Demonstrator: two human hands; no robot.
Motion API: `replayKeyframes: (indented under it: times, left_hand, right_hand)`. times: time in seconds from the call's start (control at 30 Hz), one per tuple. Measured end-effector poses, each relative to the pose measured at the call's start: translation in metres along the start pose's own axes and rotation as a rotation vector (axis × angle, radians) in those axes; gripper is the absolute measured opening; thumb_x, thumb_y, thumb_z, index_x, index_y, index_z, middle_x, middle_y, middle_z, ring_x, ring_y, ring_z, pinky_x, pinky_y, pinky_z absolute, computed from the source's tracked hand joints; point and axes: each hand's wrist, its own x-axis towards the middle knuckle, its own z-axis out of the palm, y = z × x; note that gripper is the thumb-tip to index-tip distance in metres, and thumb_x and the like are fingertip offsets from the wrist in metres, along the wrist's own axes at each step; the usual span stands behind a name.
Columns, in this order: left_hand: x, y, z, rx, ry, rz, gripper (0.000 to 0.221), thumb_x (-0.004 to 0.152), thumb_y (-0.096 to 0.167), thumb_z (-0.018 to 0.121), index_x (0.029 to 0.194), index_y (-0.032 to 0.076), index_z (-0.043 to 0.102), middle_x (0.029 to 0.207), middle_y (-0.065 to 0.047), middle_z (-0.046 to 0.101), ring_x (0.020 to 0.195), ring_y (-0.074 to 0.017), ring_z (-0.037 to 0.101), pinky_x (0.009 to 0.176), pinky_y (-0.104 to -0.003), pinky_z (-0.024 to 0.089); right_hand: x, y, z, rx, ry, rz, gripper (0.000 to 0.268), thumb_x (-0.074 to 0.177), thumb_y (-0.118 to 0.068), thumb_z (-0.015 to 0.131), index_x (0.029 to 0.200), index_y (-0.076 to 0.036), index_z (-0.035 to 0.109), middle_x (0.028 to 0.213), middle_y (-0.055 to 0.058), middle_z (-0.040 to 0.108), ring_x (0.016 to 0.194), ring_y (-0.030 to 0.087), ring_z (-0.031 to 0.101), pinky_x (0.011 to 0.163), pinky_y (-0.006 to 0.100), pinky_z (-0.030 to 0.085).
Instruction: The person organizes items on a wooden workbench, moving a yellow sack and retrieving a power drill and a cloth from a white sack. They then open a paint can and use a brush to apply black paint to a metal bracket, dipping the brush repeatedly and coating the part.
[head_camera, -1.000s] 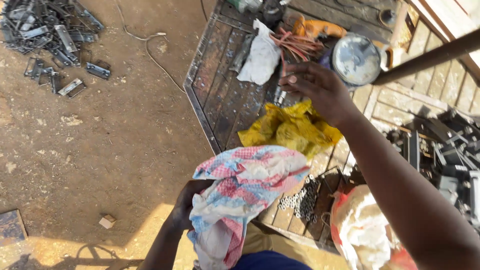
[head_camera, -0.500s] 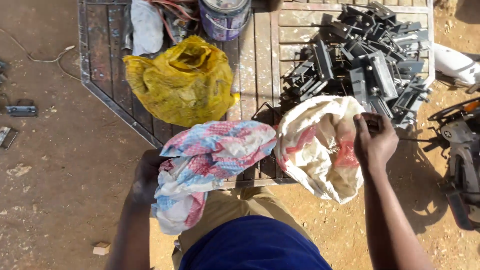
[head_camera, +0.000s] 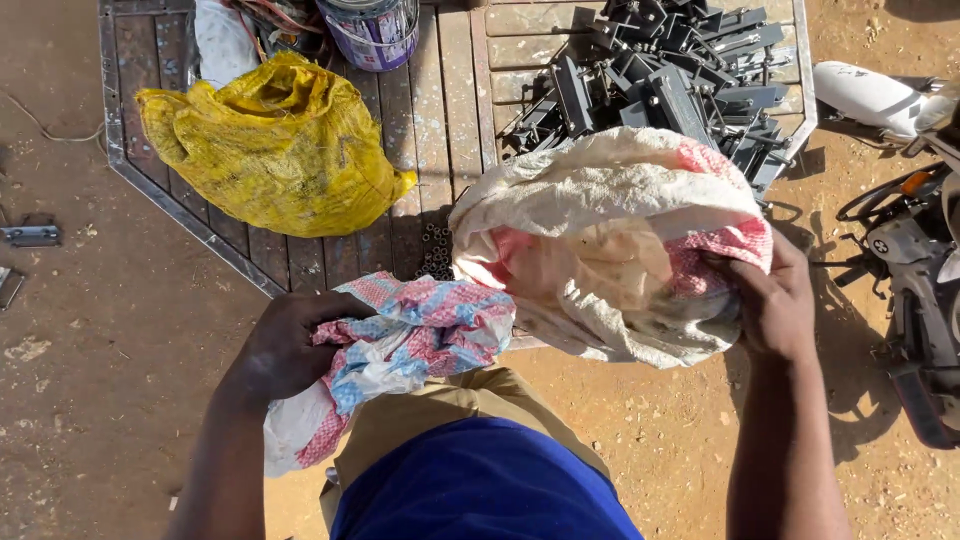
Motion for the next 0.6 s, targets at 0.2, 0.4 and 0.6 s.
replayKeyframes:
  times: [0.2,0.4,0.6]
  left_hand:
    - [-0.014,0.008,0.015,0.018,0.111,-0.036,0.047,0.064,0.002,0.069,0.109,0.011,0.08,0.106,-0.003,0.083,0.098,-0.0166,0.078,0.081,-0.036,0.057]
    - [-0.006,0.009,0.041,-0.293,0.558,0.058,0.025,0.088,-0.001,0.067,0.112,0.005,0.072,0.104,-0.002,0.072,0.101,-0.0132,0.063,0.079,-0.032,0.051]
    - [0.044,0.055,0.03,-0.127,0.779,0.202,0.027,0.092,0.003,0.064,0.119,0.007,0.071,0.113,-0.006,0.074,0.109,-0.0177,0.066,0.087,-0.036,0.055]
  right_hand:
    - [0.009,-0.037,-0.05,-0.142,0.135,-0.199,0.018,0.084,-0.016,0.074,0.101,-0.015,0.066,0.101,-0.009,0.067,0.095,0.002,0.058,0.091,0.013,0.046]
    - [0.024,-0.016,-0.114,-0.044,0.126,-0.353,0.01,0.097,-0.016,0.06,0.104,-0.022,0.058,0.109,-0.01,0.058,0.112,0.003,0.058,0.111,0.019,0.047]
    - [0.001,-0.041,-0.109,0.229,-0.017,-0.109,0.023,0.109,-0.037,0.063,0.126,-0.022,0.068,0.113,-0.006,0.073,0.099,0.007,0.073,0.088,0.021,0.059]
